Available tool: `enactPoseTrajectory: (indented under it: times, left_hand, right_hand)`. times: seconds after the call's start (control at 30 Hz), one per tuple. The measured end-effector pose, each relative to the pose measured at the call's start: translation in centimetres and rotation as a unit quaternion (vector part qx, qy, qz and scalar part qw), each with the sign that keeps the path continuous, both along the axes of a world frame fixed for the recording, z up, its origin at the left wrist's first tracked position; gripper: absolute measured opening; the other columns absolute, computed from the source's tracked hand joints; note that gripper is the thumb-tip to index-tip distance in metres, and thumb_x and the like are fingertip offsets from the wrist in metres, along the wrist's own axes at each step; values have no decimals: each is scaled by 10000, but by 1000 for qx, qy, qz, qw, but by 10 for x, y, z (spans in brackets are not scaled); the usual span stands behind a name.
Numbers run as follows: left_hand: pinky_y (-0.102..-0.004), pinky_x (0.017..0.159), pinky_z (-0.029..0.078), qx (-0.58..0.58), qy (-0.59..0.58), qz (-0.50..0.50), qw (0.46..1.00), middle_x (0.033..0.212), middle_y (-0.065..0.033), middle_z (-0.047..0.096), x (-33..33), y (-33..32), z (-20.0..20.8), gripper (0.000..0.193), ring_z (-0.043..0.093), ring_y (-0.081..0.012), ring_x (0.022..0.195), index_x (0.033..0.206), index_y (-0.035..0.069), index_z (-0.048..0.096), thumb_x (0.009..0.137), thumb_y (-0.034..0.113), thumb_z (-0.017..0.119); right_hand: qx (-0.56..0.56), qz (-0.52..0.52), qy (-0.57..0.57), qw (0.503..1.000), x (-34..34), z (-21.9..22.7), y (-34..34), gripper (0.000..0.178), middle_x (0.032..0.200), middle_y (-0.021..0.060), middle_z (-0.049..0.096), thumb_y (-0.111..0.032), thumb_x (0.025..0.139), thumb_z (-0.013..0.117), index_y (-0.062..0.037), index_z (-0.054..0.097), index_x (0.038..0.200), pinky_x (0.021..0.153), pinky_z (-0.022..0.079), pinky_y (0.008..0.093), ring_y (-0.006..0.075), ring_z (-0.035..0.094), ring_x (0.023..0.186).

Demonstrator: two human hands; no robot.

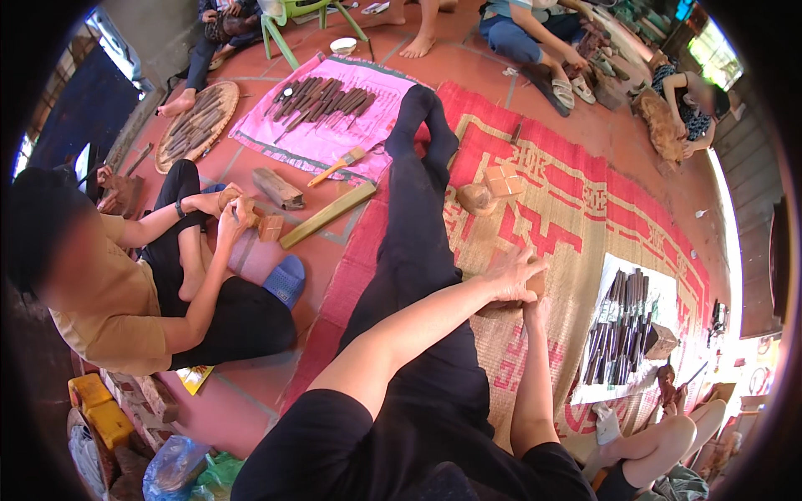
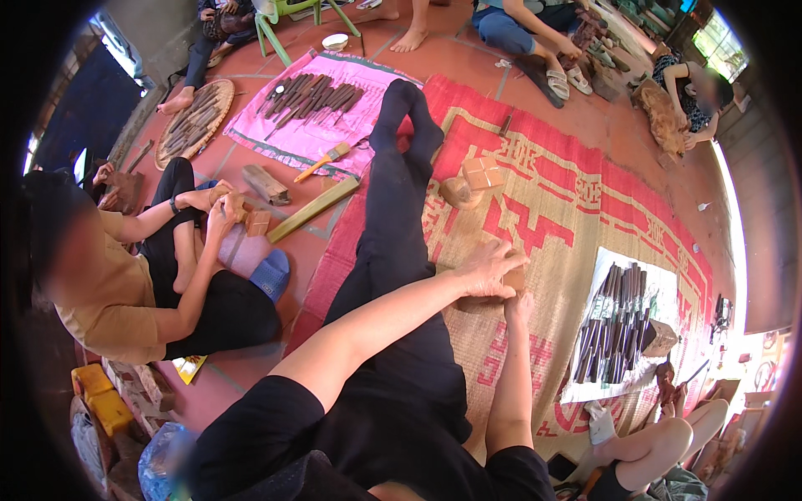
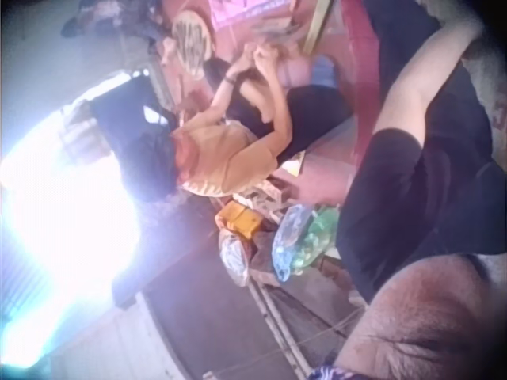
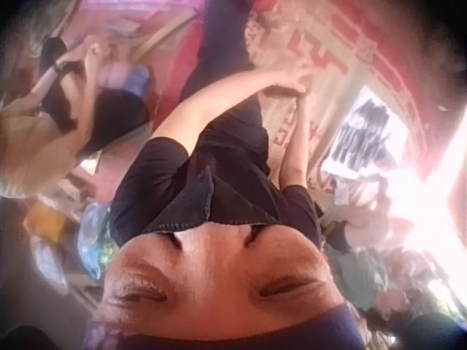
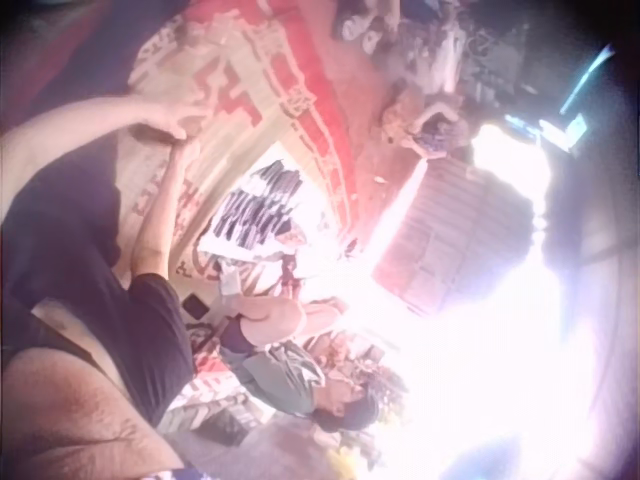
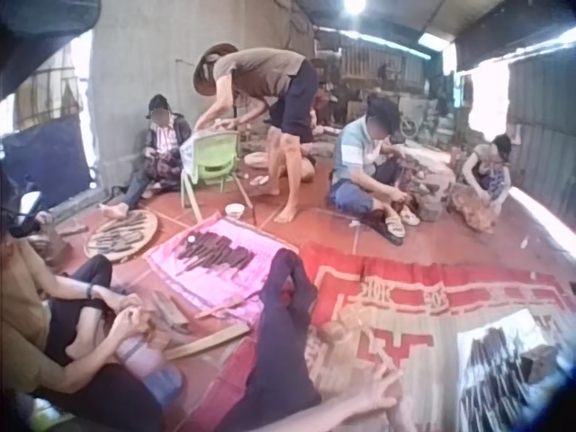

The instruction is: The person sits on a mat and uses a knife to carve a small wooden block. They rotate the wood and shave off thin layers to shape it, while other people work on similar tasks nearby.

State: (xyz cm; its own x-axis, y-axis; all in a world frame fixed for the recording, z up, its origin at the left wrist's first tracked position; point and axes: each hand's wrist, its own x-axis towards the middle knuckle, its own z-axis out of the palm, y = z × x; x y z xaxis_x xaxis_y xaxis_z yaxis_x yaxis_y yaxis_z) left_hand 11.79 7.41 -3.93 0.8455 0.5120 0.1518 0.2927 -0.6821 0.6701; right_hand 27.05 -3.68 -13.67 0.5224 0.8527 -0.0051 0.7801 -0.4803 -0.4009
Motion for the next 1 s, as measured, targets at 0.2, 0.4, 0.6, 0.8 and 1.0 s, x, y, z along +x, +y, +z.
enactPoseTrajectory:
  times: [0.2,0.4,0.6,0.8,1.0]
  left_hand:
    - [-488,955,389,-17,-24,-10,1000,1212,-150,468,0,4,-5,753,456,-349,1131,1329,209,517,634,380,751]
    - [-498,970,401,-19,-26,-69,997,1244,-167,446,1,-4,-6,774,444,-381,1149,1333,193,517,617,379,744]
    - [-476,967,403,-37,4,-103,994,1230,-160,459,-1,0,4,778,445,-372,1146,1318,226,532,586,348,763]
    - [-489,922,411,28,-4,-137,990,1180,-129,477,7,-16,0,790,455,-341,1123,1319,263,535,570,339,774]
    - [-496,899,417,27,-7,-139,990,1183,-132,475,1,-13,2,818,446,-335,1138,1352,231,517,585,361,769]
  right_hand:
    - [125,-10,190,974,-3,29,7,302,893,223,672,-213,870,595,-20,645,1096,747,512,454,398,652,866]
    - [72,43,20,996,14,-22,-14,308,796,136,693,-273,881,556,4,669,954,670,504,411,254,677,770]
    - [228,36,578,783,32,-33,-5,368,1151,49,613,-328,965,532,-110,535,1262,846,523,363,191,603,1064]
    - [185,58,427,883,60,-68,-21,450,1169,77,597,-439,924,559,-91,577,1208,905,512,341,205,580,1118]
    - [229,-16,701,675,40,-40,-23,521,1159,81,623,-474,913,574,-72,551,1244,848,528,363,218,628,1023]
